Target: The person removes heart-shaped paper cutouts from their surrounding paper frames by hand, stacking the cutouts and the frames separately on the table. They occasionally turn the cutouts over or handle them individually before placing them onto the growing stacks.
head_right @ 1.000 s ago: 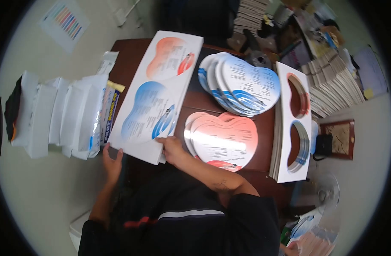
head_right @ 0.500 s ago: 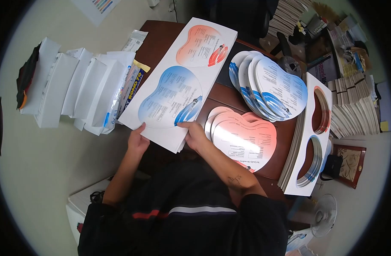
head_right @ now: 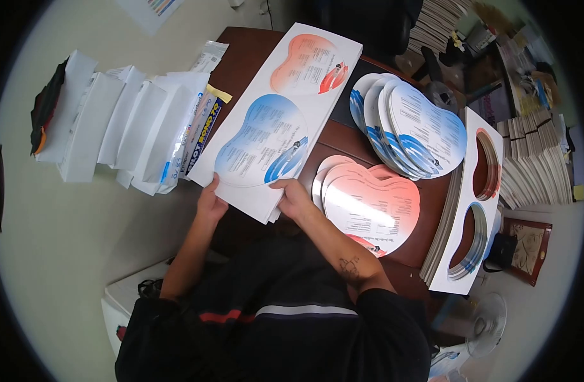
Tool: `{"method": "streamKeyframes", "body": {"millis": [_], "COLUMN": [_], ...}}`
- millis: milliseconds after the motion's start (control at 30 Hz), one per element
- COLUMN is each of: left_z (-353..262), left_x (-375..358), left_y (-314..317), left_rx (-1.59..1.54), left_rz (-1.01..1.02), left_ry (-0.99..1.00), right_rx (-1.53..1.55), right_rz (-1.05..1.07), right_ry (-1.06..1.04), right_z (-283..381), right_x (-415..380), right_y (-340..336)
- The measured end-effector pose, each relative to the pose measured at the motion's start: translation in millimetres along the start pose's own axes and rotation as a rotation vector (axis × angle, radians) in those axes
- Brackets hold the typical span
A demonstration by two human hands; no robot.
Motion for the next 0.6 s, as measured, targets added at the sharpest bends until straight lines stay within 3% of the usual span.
{"method": "streamKeyframes", "body": {"millis": [67,267,433,567,600], "left_z": [0,-3,-4,-6,-7], "left_x": [1,-1,0,-5,-6], "left_y": [-2,9,9,21,22], "left_rx": [-0.026,-0.082,-0.138,-0.163,-0.169], "left_rz": [0.037,0.253,0.232,0.351,0.366], "left_ry": [0.008,0.017,-0.063,-0.015,-0.019], "right_rx": [-0.024,0.065,0.058,0.074,-0.042], "right_rz": [-0.04,0.242,0.187,0.152,0.048], "right_ry": [-0.013,0.034,0.028,0.055,0.008], "right_z": [0,5,-2,2,6], "right_x": [-2,1,10,7,2], "right_y": [2,-1,-8,-6,-6]}}
Point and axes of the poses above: each hand's wrist, its own x-axis towards the middle knuckle, its own y-axis out of the palm, z = x × y, the point moved 5 cm from there along x, towards the middle knuckle, and after that the axes turned 3 degrees about z, right-handed, at the moved point
